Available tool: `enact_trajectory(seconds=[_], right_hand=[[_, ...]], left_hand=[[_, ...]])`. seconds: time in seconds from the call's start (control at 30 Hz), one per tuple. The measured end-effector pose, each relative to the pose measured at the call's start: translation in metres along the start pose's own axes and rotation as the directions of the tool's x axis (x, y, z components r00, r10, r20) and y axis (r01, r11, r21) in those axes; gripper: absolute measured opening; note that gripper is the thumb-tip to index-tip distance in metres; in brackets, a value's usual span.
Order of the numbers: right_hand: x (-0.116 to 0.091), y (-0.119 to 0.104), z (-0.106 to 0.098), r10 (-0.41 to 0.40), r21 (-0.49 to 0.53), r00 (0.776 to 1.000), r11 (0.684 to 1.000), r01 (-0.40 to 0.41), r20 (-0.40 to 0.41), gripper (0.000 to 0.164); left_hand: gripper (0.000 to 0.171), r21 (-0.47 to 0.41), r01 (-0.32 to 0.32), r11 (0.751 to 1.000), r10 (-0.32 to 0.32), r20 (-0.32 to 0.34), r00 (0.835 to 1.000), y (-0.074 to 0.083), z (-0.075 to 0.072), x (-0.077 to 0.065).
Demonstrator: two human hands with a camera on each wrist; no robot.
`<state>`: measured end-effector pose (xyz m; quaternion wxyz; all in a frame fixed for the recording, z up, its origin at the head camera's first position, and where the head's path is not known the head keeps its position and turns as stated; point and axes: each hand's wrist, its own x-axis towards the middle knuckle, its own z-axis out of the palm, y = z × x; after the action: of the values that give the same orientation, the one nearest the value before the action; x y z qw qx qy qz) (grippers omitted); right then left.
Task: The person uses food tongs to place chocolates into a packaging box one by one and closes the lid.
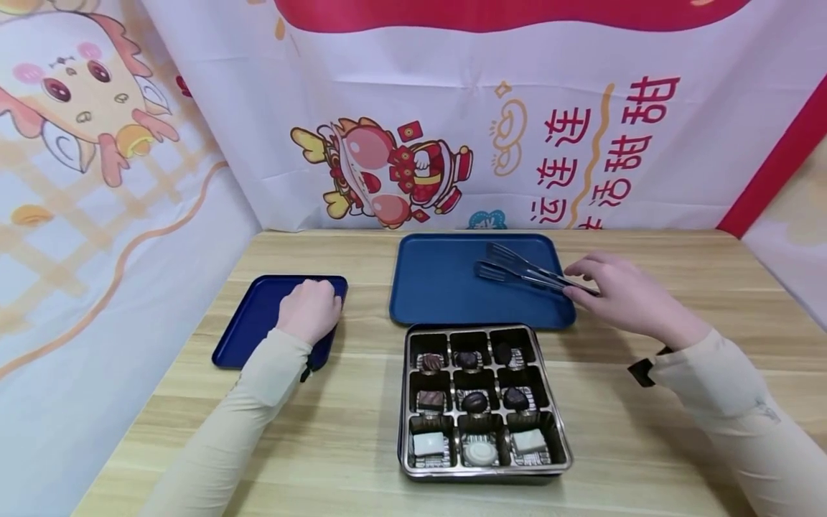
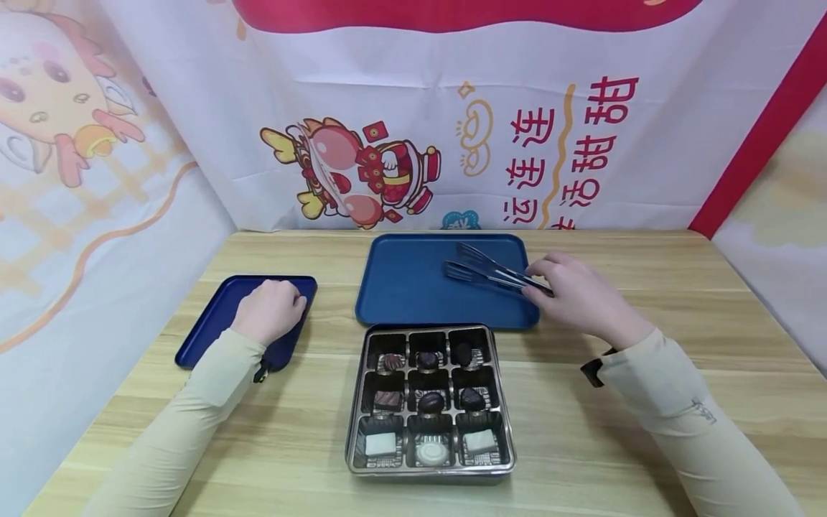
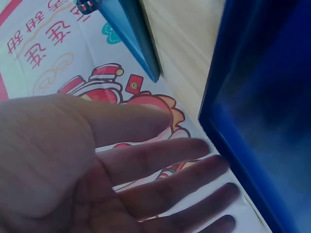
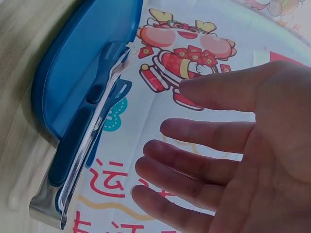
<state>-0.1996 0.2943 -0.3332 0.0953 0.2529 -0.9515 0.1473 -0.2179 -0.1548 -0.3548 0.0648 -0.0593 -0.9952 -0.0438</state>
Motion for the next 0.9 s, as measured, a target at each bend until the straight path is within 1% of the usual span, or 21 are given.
enact_trajectory(seconds=[0.03,0.1,0.23,0.33,0.53,0.77,0.9], right_hand=[[0.0,0.0,-0.001,-0.002,0.003,1.0,1.0,0.002,0.001,0.033],[-0.001,0.0,-0.002,-0.009,0.007,1.0,1.0,0.009,0.004,0.033],[-0.002,-0.002,-0.004,-0.013,0.009,1.0,1.0,0.013,0.006,0.032],[-0.002,-0.003,-0.005,-0.013,0.007,1.0,1.0,0.013,0.015,0.033],[-0.001,-0.004,-0.004,-0.02,0.011,1.0,1.0,0.02,0.02,0.032],[-0.001,-0.003,-0.003,-0.025,0.007,0.999,1.0,0.025,0.021,0.031],[-0.002,-0.003,-0.003,-0.03,0.01,0.999,1.0,0.03,0.024,0.032]], left_hand=[[0.032,0.011,0.016,1.0,-0.017,0.018,1.0,0.0,0.001,0.0],[0.027,0.019,0.029,0.999,-0.03,0.036,0.999,0.002,0.002,0.0],[0.017,0.027,0.022,0.999,-0.023,0.057,0.998,0.007,0.004,-0.001],[0.011,0.035,0.02,0.999,-0.022,0.066,0.998,0.007,0.006,-0.002],[0.008,0.033,0.022,0.999,-0.024,0.052,0.998,0.005,0.012,-0.003],[0.009,0.027,0.024,0.999,-0.025,0.053,0.998,0.005,0.013,-0.003],[0.01,0.015,0.021,1.0,-0.022,0.032,0.999,0.007,0.014,-0.003]])
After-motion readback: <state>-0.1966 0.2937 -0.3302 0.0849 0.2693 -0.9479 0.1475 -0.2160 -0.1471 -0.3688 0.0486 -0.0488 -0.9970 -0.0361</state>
